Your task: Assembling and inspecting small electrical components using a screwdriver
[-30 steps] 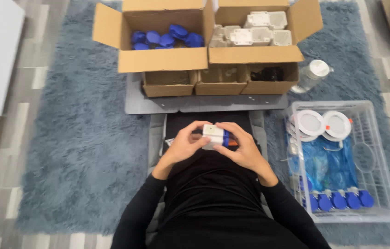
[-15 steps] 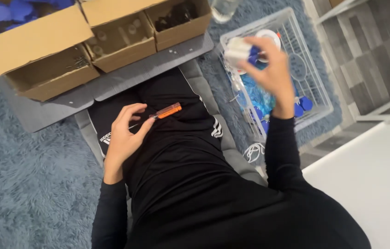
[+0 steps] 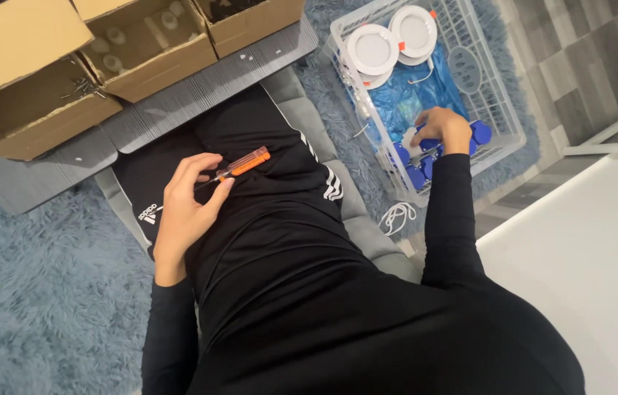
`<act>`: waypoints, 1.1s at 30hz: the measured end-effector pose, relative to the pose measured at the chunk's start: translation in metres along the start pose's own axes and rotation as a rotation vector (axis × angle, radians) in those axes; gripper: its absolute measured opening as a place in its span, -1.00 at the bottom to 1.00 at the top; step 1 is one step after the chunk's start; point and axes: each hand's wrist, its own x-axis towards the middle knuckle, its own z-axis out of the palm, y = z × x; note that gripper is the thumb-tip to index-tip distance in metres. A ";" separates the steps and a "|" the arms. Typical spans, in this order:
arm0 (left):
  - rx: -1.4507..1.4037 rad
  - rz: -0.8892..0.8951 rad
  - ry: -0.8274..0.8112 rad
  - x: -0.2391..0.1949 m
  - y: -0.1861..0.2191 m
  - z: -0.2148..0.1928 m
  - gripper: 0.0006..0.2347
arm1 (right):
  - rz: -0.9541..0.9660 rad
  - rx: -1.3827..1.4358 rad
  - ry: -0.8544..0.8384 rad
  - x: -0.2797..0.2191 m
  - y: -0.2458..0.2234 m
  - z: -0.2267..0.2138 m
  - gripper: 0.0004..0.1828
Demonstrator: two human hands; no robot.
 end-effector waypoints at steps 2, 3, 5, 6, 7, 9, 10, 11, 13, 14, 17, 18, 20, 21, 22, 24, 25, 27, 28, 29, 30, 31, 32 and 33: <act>0.000 0.017 -0.003 0.001 0.001 0.000 -0.70 | 0.000 -0.041 -0.038 0.016 0.002 0.010 -0.19; 0.006 0.019 -0.001 0.000 0.002 0.002 -0.70 | -0.005 -0.038 -0.036 0.031 0.011 0.025 -0.19; -0.023 0.007 -0.009 0.000 0.004 0.001 -0.71 | -0.012 -0.150 -0.008 0.067 0.017 0.049 -0.37; -0.001 0.014 0.014 -0.001 0.001 0.002 -0.71 | -0.041 -0.148 0.008 0.075 0.022 0.058 -0.37; -0.014 0.008 0.001 -0.002 -0.002 0.003 -0.71 | -0.022 -0.170 0.041 0.082 0.026 0.068 -0.40; 0.004 0.002 0.027 -0.004 -0.003 0.002 -0.71 | -0.051 -0.194 0.092 0.091 0.029 0.076 -0.43; -0.011 0.006 0.022 -0.005 -0.004 0.002 -0.70 | -0.068 -0.174 0.101 0.092 0.030 0.076 -0.41; -0.026 0.011 0.016 -0.005 -0.005 0.002 -0.70 | -0.086 -0.153 0.110 0.094 0.032 0.075 -0.39; 0.010 0.012 0.042 -0.006 0.004 -0.004 -0.69 | -0.061 -0.136 -0.005 0.060 0.003 0.038 -0.38; 0.013 0.011 0.021 -0.007 0.007 -0.002 -0.68 | 0.019 -0.113 -0.142 0.039 -0.002 0.025 -0.36; 0.033 -0.074 -0.031 -0.010 0.012 -0.006 -0.67 | 0.129 0.045 -0.164 0.011 -0.016 0.016 -0.53; 0.037 -0.077 -0.015 -0.012 0.010 -0.005 -0.67 | 0.116 0.035 -0.159 0.015 -0.013 0.018 -0.53; 0.035 -0.044 -0.037 -0.013 0.006 -0.003 -0.67 | 0.135 0.120 -0.135 0.023 -0.006 0.023 -0.51; 0.040 -0.044 -0.026 -0.014 0.007 -0.005 -0.67 | 0.125 0.117 -0.130 0.029 -0.008 0.023 -0.51; 0.030 -0.046 -0.038 -0.014 0.008 -0.005 -0.68 | 0.130 0.130 -0.169 0.034 -0.007 0.024 -0.47; 0.021 -0.045 -0.043 -0.015 0.007 -0.005 -0.68 | 0.133 0.140 -0.203 0.034 -0.007 0.024 -0.44; 0.034 -0.046 -0.055 -0.015 0.006 -0.005 -0.68 | 0.135 0.142 -0.172 0.029 -0.009 0.025 -0.41; 0.051 -0.038 -0.056 -0.015 0.005 -0.004 -0.67 | 0.128 0.144 -0.129 0.021 -0.012 0.019 -0.39; 0.057 -0.041 -0.064 -0.016 0.005 -0.004 -0.68 | 0.123 0.132 -0.125 0.019 -0.015 0.017 -0.38; 0.062 -0.044 -0.071 -0.016 0.004 -0.004 -0.69 | 0.118 0.119 -0.120 0.018 -0.017 0.015 -0.37; 0.065 -0.044 -0.063 -0.017 -0.001 -0.001 -0.69 | 0.110 0.116 -0.116 0.014 -0.024 0.008 -0.37; 0.104 -0.044 -0.082 -0.017 -0.008 0.003 -0.68 | 0.069 0.117 -0.057 0.011 -0.030 0.001 -0.29; 0.145 -0.045 -0.104 -0.018 -0.014 0.005 -0.68 | 0.030 0.121 0.000 0.006 -0.036 -0.004 -0.20; 0.148 -0.045 -0.100 -0.017 -0.012 0.005 -0.68 | 0.024 0.121 0.001 0.015 -0.037 -0.007 -0.20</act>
